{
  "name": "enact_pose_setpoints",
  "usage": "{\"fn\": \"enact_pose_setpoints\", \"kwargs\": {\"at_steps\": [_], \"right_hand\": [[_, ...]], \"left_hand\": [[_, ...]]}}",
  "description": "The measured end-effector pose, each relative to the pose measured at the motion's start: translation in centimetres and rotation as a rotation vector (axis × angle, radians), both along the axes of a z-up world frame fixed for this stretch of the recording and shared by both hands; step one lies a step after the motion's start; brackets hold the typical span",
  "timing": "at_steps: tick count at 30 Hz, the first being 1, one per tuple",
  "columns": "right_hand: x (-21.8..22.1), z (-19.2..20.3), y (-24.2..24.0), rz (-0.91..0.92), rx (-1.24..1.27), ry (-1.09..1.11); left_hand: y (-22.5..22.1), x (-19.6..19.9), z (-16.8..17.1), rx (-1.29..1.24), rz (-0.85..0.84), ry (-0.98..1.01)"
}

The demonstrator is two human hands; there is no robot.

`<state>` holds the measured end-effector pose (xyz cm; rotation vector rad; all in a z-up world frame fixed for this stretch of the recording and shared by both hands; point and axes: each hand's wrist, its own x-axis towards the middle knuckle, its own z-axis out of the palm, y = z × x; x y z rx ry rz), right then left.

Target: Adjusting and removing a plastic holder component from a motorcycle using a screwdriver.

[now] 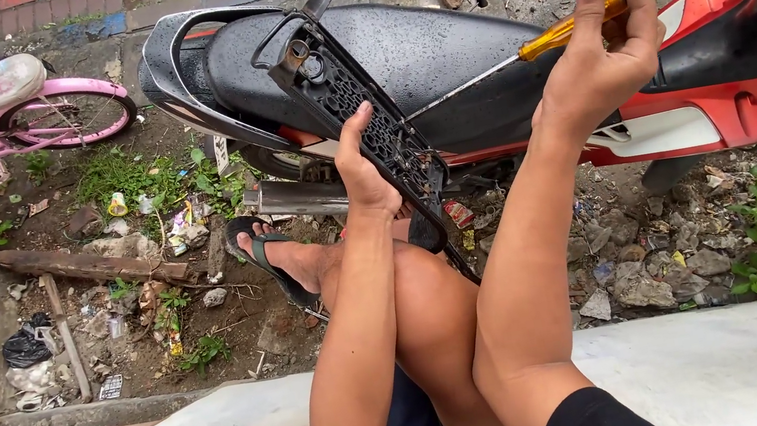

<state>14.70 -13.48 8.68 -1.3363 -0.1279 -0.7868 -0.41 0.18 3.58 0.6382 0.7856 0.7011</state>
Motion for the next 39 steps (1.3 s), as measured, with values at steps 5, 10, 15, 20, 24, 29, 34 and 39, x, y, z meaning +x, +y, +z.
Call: {"fn": "enact_pose_setpoints", "kwargs": {"at_steps": [5,10,15,20,24,29,34,39], "right_hand": [[0.2,-0.4,-0.4,0.11,0.124,0.05],[0.0,-0.3,-0.3,0.269,0.14,0.069],[-0.5,0.7,0.2,0.141,0.012,-0.023],[-0.4,0.9,-0.2,-0.062,-0.057,0.004],[0.0,0.2,-0.6,0.079,0.043,0.048],[-0.4,0.9,-0.4,0.298,0.113,0.096],[-0.6,0.8,0.4,0.036,-0.083,0.009],[0.3,-0.2,0.1,-0.022,-0.017,0.045]], "left_hand": [[0.1,0.0,-0.1,0.016,0.005,0.023],[0.2,0.1,-0.3,0.017,0.036,0.008],[0.2,0.0,-0.5,0.005,0.015,0.017],[0.2,0.0,-0.9,0.096,-0.006,0.079],[0.2,0.1,-1.0,0.067,0.004,0.054],[0.2,0.0,-0.7,0.051,0.017,0.05],[0.0,0.1,-0.9,0.097,-0.025,0.08],[0.0,0.0,-0.5,0.087,-0.025,0.087]]}}
